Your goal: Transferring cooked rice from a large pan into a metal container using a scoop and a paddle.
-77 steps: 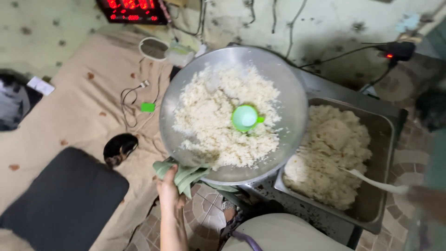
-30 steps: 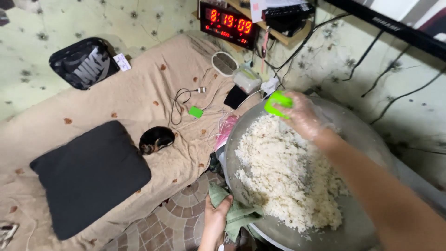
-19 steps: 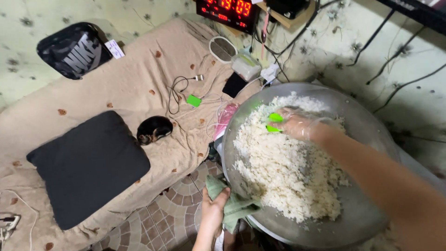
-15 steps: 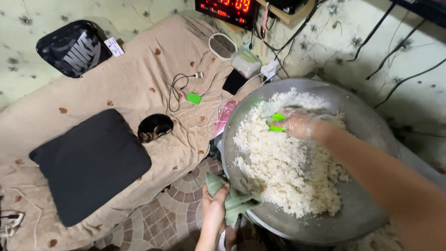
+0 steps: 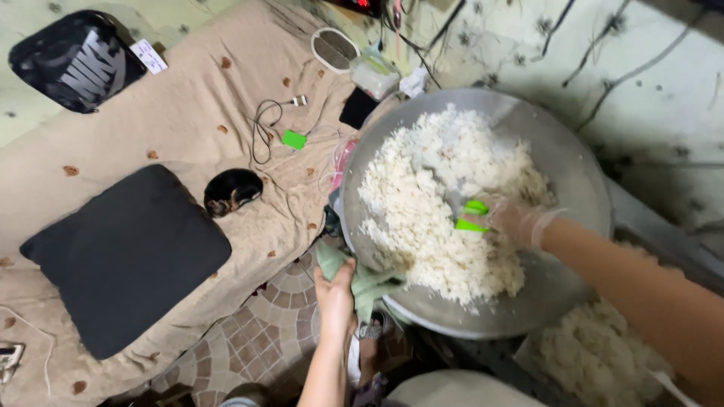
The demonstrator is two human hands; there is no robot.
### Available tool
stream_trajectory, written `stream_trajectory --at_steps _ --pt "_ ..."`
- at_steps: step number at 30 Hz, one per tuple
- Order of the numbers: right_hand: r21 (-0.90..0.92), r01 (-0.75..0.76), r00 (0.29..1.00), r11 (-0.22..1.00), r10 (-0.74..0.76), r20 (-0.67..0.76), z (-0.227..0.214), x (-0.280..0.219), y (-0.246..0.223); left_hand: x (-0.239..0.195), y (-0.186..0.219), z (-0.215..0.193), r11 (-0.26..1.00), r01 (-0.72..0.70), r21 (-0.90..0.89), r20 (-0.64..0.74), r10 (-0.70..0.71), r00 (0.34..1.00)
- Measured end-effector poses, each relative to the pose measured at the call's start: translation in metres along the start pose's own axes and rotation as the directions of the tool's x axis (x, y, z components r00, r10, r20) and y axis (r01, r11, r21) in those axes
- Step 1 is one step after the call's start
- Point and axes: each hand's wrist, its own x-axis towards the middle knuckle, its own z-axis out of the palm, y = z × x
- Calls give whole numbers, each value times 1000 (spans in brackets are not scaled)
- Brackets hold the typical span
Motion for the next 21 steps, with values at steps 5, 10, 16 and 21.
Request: stream_trajectory --at_steps 5,10,16,21 --pt "22 -476 877 879 473 85 -76 -37 -79 -3 -6 2 976 -215 7 30 215 976" --pt "99 -550 817 829 510 269 -70 -47 -86 -2 -9 1 969 -248 16 43 247 968" --pt "506 -539 842 674 459 284 -126 -69 -129 6 -14 -1 961 -273 45 48 271 961" --pt "725 -505 820 468 522 235 -109 -77 -107 2 -11 -1 955 -290 71 68 285 956"
